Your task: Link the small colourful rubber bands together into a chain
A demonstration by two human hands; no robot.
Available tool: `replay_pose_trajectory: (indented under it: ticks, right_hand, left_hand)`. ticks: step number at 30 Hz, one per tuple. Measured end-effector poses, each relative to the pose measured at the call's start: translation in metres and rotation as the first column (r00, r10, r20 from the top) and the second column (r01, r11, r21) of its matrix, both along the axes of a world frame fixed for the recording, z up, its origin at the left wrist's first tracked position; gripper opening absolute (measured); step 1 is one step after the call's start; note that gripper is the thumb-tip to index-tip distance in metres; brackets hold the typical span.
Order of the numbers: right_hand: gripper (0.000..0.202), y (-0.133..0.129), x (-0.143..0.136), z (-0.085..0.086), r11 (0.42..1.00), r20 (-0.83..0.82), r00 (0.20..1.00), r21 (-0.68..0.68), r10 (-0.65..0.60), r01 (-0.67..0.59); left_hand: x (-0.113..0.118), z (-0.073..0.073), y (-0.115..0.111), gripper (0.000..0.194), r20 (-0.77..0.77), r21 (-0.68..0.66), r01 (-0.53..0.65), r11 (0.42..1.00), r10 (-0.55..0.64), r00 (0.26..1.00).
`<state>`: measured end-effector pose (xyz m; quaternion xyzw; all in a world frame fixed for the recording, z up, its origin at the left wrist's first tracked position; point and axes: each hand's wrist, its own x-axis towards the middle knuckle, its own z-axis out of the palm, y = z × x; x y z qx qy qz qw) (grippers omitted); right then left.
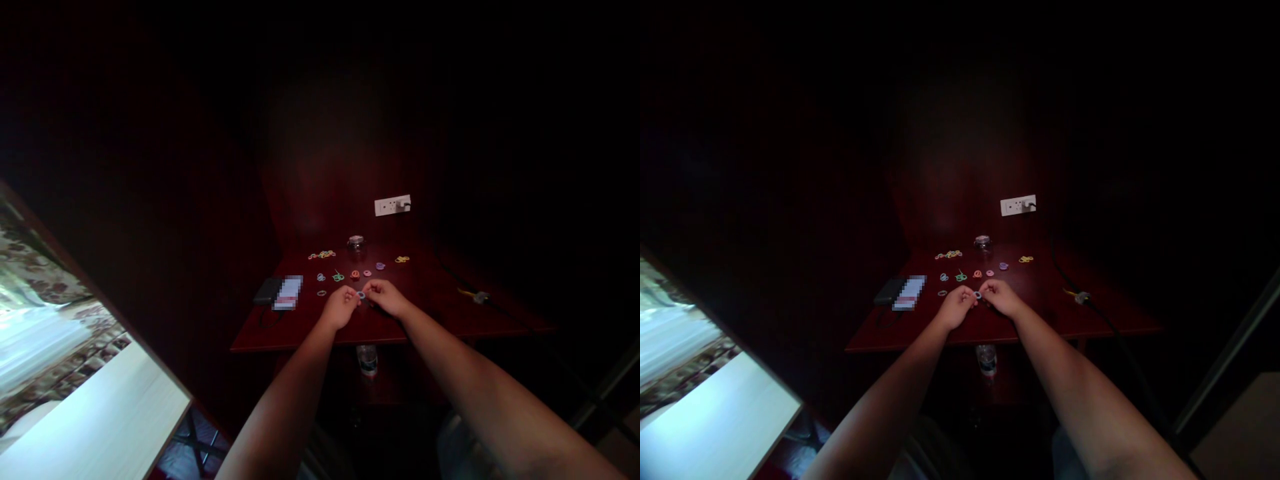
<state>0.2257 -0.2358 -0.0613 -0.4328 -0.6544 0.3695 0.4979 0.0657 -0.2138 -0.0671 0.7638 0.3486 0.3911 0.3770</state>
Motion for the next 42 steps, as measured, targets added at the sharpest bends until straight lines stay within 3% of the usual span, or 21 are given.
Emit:
replay_pose_trajectory:
  ticks: [21, 31, 35, 42]
  right_hand:
    - [0.024, -0.0051, -0.0021, 0.0012, 1.0, 0.074, 0.997, 0.008, -0.029, 0.029]
    - [0.03, -0.0086, -0.0043, 0.0031, 1.0, 0.068, 0.998, -0.019, -0.01, 0.011]
    - [0.032, -0.0078, -0.0034, 0.0021, 1.0, 0.078, 0.997, -0.016, -0.015, 0.016]
    - [0.029, -0.0041, -0.0013, -0.0017, 0.999, 0.068, 0.997, -0.003, -0.039, 0.039]
  left_hand:
    - [0.0013, -0.0035, 0.0024, 0.01, 0.039, 0.031, -0.092, 0.995, 0.09, 0.995]
    - [-0.0004, -0.0064, 0.0039, 0.019, 0.086, 0.07, -0.136, 0.988, 0.13, 0.988]
    - [0.0001, -0.0071, 0.0051, 0.018, 0.099, 0.011, -0.098, 0.995, 0.097, 0.99]
    - [0.0007, -0.0023, -0.0002, 0.016, 0.157, -0.1, 0.066, 0.993, -0.05, 0.986]
